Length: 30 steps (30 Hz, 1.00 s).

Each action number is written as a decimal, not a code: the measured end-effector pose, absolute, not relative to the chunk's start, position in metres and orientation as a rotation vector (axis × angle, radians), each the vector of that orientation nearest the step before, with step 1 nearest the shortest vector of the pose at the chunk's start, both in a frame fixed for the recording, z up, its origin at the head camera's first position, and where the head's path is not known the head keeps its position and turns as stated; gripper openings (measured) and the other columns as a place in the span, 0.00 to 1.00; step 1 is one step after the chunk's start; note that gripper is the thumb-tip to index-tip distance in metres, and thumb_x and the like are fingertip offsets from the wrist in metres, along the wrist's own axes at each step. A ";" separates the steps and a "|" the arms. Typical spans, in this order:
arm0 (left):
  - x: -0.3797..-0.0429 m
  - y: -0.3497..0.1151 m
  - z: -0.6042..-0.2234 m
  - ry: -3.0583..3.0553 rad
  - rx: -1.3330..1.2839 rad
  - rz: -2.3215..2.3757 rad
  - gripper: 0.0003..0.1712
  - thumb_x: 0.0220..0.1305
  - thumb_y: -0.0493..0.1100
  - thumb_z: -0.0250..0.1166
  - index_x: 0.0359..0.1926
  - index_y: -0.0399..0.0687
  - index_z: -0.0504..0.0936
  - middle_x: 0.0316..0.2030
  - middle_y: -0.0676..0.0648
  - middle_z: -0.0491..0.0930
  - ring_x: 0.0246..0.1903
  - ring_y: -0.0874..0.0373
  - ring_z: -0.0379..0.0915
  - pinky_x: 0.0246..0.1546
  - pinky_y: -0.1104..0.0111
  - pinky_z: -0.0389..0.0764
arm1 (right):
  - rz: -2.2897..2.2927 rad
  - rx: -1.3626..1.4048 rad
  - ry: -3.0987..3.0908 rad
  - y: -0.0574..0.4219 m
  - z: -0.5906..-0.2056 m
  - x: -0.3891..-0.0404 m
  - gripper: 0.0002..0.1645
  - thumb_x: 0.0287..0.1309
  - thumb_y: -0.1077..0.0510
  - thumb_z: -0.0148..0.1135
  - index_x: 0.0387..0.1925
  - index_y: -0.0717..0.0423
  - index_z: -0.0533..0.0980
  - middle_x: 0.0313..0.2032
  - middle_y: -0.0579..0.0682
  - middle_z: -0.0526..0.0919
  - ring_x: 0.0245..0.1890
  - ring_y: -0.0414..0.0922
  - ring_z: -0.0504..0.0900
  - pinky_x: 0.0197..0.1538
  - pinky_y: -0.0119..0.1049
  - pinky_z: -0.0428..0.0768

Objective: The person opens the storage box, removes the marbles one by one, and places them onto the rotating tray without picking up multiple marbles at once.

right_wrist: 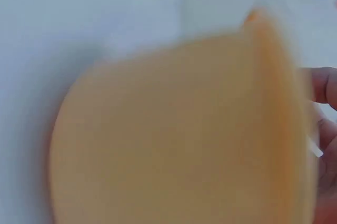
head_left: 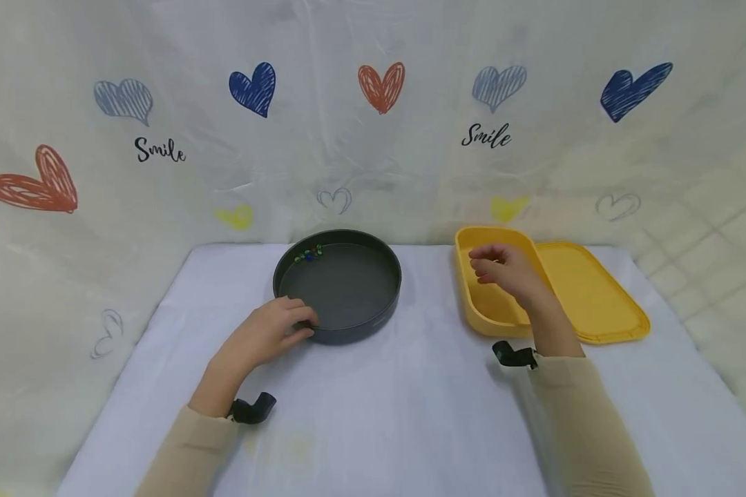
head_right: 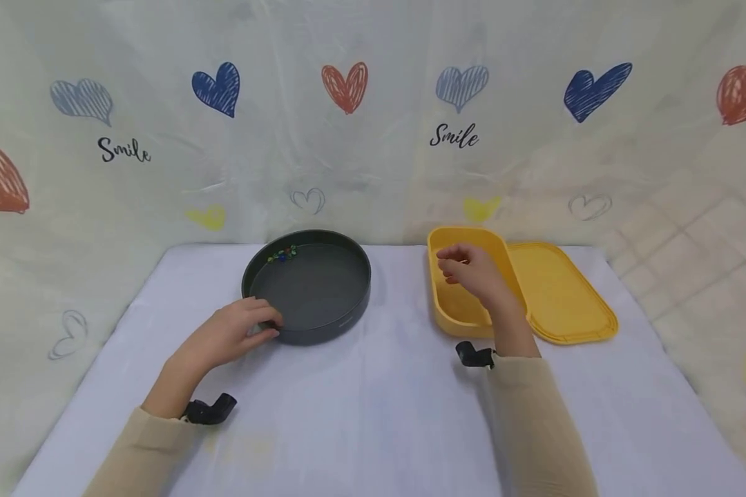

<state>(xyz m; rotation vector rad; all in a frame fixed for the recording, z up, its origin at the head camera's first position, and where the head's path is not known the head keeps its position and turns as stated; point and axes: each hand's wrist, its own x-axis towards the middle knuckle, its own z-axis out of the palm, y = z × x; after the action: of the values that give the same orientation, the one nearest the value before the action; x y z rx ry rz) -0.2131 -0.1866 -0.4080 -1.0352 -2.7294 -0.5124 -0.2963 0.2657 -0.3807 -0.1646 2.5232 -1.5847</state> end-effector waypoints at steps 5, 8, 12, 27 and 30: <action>-0.216 -0.186 -0.406 -2.713 -1.051 -0.490 0.08 0.60 0.41 0.74 0.39 0.58 0.85 0.35 0.60 0.80 0.37 0.61 0.75 0.38 0.65 0.79 | -1.972 -0.069 2.354 0.248 -0.371 -0.295 0.23 0.69 0.54 0.61 0.56 0.67 0.72 0.49 0.54 0.78 0.39 0.46 0.80 0.45 0.32 0.84; -0.217 -0.187 -0.408 -2.690 -1.059 -0.470 0.08 0.60 0.41 0.73 0.39 0.58 0.85 0.35 0.60 0.79 0.37 0.60 0.74 0.36 0.65 0.78 | -2.179 -0.117 2.188 0.236 -0.368 -0.298 0.22 0.67 0.57 0.63 0.55 0.69 0.73 0.47 0.54 0.79 0.39 0.47 0.80 0.46 0.33 0.84; -0.218 -0.191 -0.414 -2.627 -1.065 -0.470 0.10 0.58 0.40 0.75 0.38 0.58 0.84 0.35 0.59 0.80 0.36 0.60 0.74 0.46 0.57 0.81 | -2.340 -0.176 2.019 0.222 -0.365 -0.303 0.17 0.67 0.59 0.63 0.52 0.66 0.74 0.42 0.52 0.80 0.38 0.47 0.81 0.47 0.34 0.84; -0.217 -0.191 -0.426 -2.557 -1.063 -0.585 0.08 0.59 0.41 0.73 0.39 0.56 0.84 0.35 0.58 0.79 0.37 0.60 0.75 0.63 0.41 0.68 | -2.126 -0.310 1.986 0.146 -0.381 -0.309 0.11 0.70 0.61 0.58 0.49 0.62 0.76 0.39 0.50 0.79 0.37 0.46 0.81 0.48 0.37 0.84; -0.216 -0.191 -0.425 -2.549 -1.061 -0.578 0.08 0.59 0.41 0.74 0.39 0.56 0.85 0.35 0.58 0.80 0.37 0.60 0.75 0.63 0.41 0.68 | -2.086 -0.335 1.978 0.135 -0.385 -0.307 0.15 0.70 0.63 0.57 0.53 0.69 0.72 0.38 0.51 0.79 0.36 0.46 0.82 0.48 0.37 0.84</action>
<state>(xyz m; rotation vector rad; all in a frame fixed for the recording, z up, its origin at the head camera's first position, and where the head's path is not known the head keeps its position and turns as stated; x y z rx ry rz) -0.2162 -0.1910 -0.4254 -1.0606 -2.5493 -0.5782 -0.3072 0.1346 -0.3846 -0.3346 1.9778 -2.0858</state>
